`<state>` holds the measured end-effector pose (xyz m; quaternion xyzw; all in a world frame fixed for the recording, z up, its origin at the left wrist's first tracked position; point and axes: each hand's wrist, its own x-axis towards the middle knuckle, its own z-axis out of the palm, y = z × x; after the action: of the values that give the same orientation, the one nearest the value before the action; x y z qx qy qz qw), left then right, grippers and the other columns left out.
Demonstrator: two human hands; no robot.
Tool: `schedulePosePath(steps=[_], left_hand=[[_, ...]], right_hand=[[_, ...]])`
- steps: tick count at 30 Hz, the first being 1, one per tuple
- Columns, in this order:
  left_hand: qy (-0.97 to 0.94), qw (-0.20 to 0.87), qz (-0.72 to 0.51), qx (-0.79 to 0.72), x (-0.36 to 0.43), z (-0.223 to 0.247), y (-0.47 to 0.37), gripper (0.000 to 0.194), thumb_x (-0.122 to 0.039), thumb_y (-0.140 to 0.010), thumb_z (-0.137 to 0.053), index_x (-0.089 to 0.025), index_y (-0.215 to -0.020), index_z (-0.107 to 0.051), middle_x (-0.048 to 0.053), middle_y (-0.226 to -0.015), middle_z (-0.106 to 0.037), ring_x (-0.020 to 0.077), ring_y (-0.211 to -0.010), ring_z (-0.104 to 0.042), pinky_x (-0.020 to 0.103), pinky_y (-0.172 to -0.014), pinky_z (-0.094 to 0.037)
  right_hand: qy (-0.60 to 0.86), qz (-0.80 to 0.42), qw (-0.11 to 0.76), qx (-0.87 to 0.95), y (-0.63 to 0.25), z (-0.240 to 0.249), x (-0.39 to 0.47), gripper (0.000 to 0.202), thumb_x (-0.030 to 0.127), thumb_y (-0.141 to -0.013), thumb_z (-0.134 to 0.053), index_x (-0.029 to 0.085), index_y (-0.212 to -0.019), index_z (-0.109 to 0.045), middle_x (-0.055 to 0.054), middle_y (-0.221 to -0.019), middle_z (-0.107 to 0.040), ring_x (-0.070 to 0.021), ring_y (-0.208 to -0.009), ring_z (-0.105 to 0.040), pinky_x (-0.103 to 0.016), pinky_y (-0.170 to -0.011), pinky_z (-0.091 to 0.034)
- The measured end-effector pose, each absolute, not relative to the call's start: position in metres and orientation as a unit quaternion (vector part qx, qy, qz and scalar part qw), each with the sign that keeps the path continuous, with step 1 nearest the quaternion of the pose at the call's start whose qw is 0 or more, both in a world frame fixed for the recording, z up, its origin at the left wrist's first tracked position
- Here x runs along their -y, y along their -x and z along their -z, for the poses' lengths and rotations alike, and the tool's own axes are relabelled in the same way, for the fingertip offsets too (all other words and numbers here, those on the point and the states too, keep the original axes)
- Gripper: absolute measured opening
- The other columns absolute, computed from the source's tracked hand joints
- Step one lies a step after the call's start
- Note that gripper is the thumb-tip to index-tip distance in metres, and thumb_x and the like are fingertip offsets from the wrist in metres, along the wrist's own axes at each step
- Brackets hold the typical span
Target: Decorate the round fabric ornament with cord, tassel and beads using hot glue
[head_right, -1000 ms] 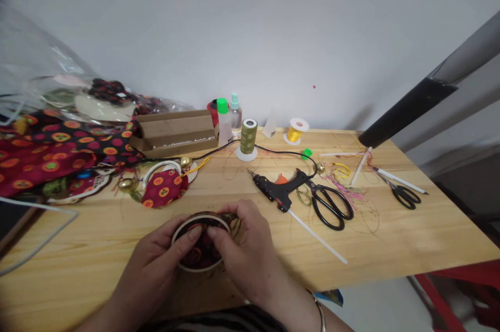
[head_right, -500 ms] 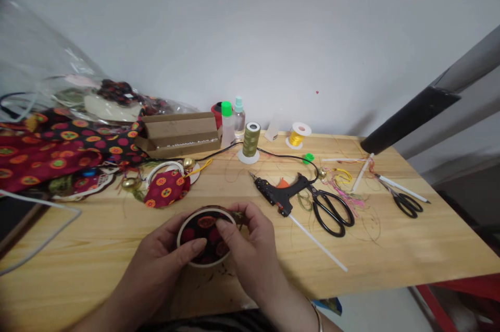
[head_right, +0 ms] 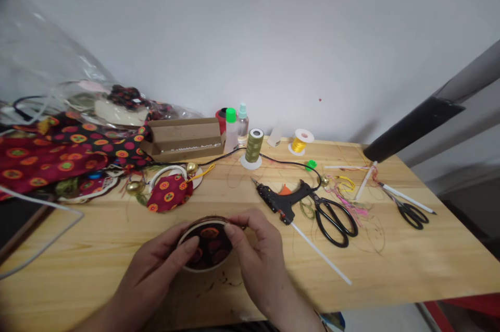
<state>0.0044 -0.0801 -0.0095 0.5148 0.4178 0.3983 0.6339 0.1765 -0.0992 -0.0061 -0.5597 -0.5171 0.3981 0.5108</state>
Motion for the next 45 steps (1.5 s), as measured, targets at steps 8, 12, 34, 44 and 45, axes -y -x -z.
schedulePosePath(steps=[8,12,34,44,45], left_hand=[[-0.487,0.615,-0.43,-0.447,0.088,0.016,-0.005,0.036,-0.047,-0.085,-0.058,-0.023,-0.107,-0.074,0.004,-0.099,-0.077,0.0212,-0.089,-0.069,0.024,-0.078,-0.055],[-0.495,0.601,-0.428,-0.459,0.088,0.016,-0.005,0.033,-0.044,-0.087,-0.057,-0.024,-0.107,-0.074,0.004,-0.1,-0.076,0.0207,-0.09,-0.068,0.023,-0.078,-0.054],[-0.416,0.7,-0.42,-0.4,0.078,0.009,-0.012,0.015,-0.023,-0.077,-0.072,-0.023,-0.09,-0.078,0.003,-0.092,-0.079,0.0211,-0.086,-0.072,0.029,-0.08,-0.059],[-0.462,0.65,-0.425,-0.429,0.081,0.011,-0.011,0.012,-0.024,-0.076,-0.073,-0.025,-0.087,-0.078,0.001,-0.089,-0.079,0.0189,-0.081,-0.073,0.025,-0.075,-0.059],[-0.469,0.643,-0.425,-0.431,0.082,0.01,-0.011,0.012,-0.024,-0.076,-0.073,-0.025,-0.086,-0.078,0.001,-0.089,-0.079,0.0185,-0.081,-0.073,0.024,-0.075,-0.059]], right_hand=[[0.549,-0.363,0.539,0.526,-0.172,0.007,0.102,0.008,0.024,-0.083,-0.061,0.02,-0.08,-0.068,-0.001,-0.075,-0.067,-0.0145,-0.07,-0.061,-0.024,-0.064,-0.048],[0.538,-0.333,0.545,0.551,-0.171,0.007,0.102,0.009,0.021,-0.084,-0.059,0.02,-0.08,-0.067,0.0,-0.072,-0.064,-0.0138,-0.069,-0.059,-0.024,-0.063,-0.047],[0.499,-0.11,0.537,0.671,-0.169,0.003,0.103,0.014,0.018,-0.085,-0.061,0.02,-0.098,-0.063,-0.004,-0.084,-0.066,-0.0199,-0.083,-0.06,-0.035,-0.076,-0.05],[0.504,0.049,0.513,0.693,-0.167,-0.006,0.109,0.016,0.005,-0.081,-0.064,0.02,-0.087,-0.066,-0.003,-0.075,-0.064,-0.0206,-0.082,-0.05,-0.039,-0.078,-0.045],[0.504,0.051,0.512,0.694,-0.167,-0.007,0.109,0.016,0.005,-0.081,-0.063,0.019,-0.086,-0.067,-0.003,-0.074,-0.064,-0.0205,-0.082,-0.05,-0.038,-0.077,-0.045]])
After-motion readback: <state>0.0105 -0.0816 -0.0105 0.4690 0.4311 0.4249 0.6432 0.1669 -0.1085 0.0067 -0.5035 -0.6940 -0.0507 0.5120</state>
